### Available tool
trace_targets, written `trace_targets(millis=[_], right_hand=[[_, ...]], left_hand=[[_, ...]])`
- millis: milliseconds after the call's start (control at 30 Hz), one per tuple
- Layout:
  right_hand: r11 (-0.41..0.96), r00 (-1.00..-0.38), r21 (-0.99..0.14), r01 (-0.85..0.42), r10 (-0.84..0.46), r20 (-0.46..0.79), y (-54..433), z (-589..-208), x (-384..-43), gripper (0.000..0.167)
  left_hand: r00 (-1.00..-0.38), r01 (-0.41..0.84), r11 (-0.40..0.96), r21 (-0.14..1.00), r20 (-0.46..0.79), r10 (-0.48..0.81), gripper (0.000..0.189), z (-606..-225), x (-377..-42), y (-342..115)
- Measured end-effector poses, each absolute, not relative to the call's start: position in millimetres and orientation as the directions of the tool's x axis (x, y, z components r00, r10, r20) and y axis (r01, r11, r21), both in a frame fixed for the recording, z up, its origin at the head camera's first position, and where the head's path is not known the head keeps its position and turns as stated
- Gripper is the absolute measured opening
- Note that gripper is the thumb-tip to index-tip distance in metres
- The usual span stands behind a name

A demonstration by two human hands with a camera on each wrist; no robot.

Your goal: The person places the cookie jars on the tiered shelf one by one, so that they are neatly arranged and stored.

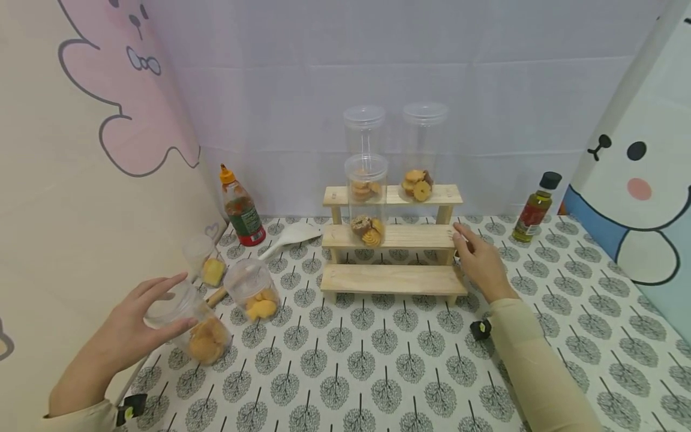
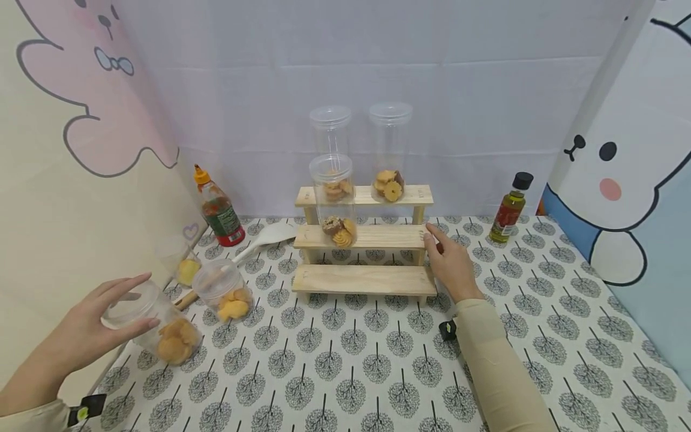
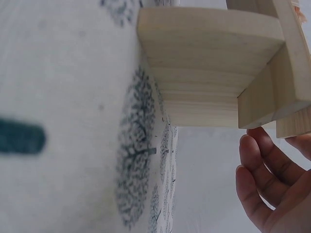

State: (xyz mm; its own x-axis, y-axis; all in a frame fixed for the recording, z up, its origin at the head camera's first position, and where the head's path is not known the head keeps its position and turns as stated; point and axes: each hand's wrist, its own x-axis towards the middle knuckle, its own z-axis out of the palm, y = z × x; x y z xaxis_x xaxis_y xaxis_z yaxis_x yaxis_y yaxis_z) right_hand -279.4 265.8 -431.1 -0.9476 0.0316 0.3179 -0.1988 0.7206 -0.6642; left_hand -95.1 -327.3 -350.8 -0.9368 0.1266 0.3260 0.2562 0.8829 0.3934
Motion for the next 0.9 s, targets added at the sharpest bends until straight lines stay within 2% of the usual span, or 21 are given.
trace_targets(millis=[400,900], right_hand=[[0.714,-0.949,-0.671,-0.198,0.033,0.315,265.8,-431.6,-279.8,0.057],[0.712,-0.948,-0.67,-0.21,0.021,0.318,266.9,-431.0,-278.2,0.057]], left_hand=[[-0.954,0.223,0.885,0.41,0.276,0.112,0.082,-346.4,-94.4,-328.2],[-0.949,0.239,0.88,0.411,0.292,0.121,0.085,-343.5,-89.1,-323.0]])
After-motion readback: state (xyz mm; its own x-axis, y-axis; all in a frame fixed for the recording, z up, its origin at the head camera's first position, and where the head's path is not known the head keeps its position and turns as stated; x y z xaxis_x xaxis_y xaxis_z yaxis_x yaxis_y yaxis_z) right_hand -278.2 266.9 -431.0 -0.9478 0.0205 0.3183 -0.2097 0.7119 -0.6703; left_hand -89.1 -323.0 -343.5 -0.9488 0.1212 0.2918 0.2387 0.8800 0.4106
